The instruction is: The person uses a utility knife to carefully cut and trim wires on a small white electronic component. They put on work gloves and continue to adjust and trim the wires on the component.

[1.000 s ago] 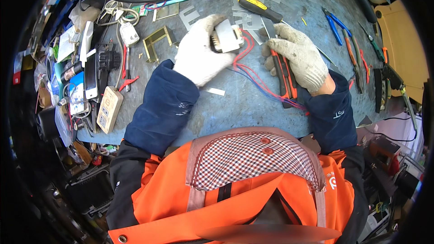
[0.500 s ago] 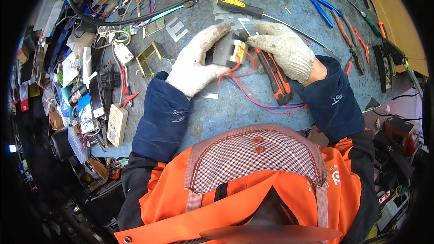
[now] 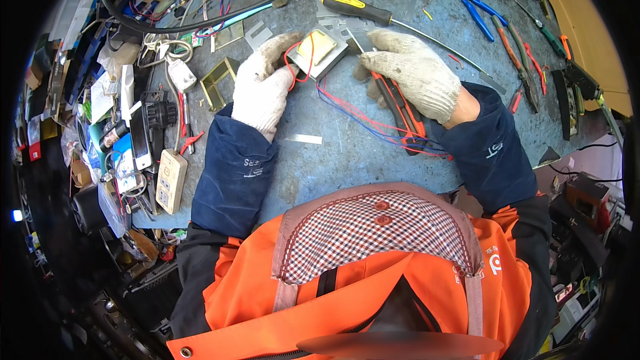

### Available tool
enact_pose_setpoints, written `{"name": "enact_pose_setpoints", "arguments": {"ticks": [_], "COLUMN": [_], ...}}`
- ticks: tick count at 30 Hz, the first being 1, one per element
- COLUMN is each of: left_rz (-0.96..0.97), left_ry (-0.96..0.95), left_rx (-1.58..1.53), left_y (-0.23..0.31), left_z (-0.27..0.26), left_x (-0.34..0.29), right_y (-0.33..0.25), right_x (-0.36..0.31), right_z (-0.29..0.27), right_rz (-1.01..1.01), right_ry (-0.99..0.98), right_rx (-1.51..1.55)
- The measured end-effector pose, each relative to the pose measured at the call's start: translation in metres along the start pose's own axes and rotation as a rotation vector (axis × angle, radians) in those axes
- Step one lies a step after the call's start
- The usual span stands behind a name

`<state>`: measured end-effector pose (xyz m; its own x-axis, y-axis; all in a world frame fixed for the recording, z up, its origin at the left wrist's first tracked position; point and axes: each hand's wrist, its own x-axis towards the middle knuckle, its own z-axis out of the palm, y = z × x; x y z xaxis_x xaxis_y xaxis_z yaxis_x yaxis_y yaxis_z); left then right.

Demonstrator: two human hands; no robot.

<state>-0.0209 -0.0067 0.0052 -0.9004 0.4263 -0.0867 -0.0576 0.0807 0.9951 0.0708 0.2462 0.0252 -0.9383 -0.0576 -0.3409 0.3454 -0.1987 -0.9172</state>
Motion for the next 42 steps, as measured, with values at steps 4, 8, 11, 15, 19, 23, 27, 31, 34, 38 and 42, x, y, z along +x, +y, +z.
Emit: {"name": "enact_pose_setpoints", "arguments": {"ticks": [4,8,11,15,19,23,27,31,34,38,42], "left_rz": [0.019,0.134,0.22,0.232,0.228,0.227,0.236,0.239,0.261,0.233,0.269], "left_ry": [-0.004,0.009,0.056,0.039,0.035,0.04,0.045,0.048,0.039,0.03,0.036], "left_rx": [-0.15,-0.068,0.66,0.593,0.699,0.667,0.734,0.703,0.758,0.733,0.719], "left_y": [0.002,0.004,0.007,-0.003,0.002,0.006,0.007,0.0,0.004,0.009,0.005], "left_z": [-0.01,0.002,0.016,0.011,0.014,0.013,0.013,0.012,0.012,0.014,0.013], "left_x": [-0.002,-0.006,-0.007,0.0,-0.01,-0.012,-0.012,-0.011,-0.011,-0.011,-0.012], "right_y": [-0.002,-0.003,-0.015,-0.012,0.005,0.003,0.004,0.005,0.004,0.003,0.003], "right_x": [0.006,0.007,0.008,0.019,0.011,0.008,0.009,0.008,0.008,0.007,0.007], "right_z": [-0.002,-0.007,0.0,0.004,0.013,0.016,0.014,0.013,0.012,0.013,0.014], "right_rz": [0.015,0.041,0.048,0.077,0.015,0.049,0.045,0.039,0.037,0.028,0.03], "right_ry": [-0.047,-0.058,0.04,-0.068,-0.052,-0.063,-0.068,-0.078,-0.083,-0.078,-0.083], "right_rx": [0.009,0.143,0.036,0.066,0.196,0.191,0.144,0.146,0.143,0.13,0.153]}}
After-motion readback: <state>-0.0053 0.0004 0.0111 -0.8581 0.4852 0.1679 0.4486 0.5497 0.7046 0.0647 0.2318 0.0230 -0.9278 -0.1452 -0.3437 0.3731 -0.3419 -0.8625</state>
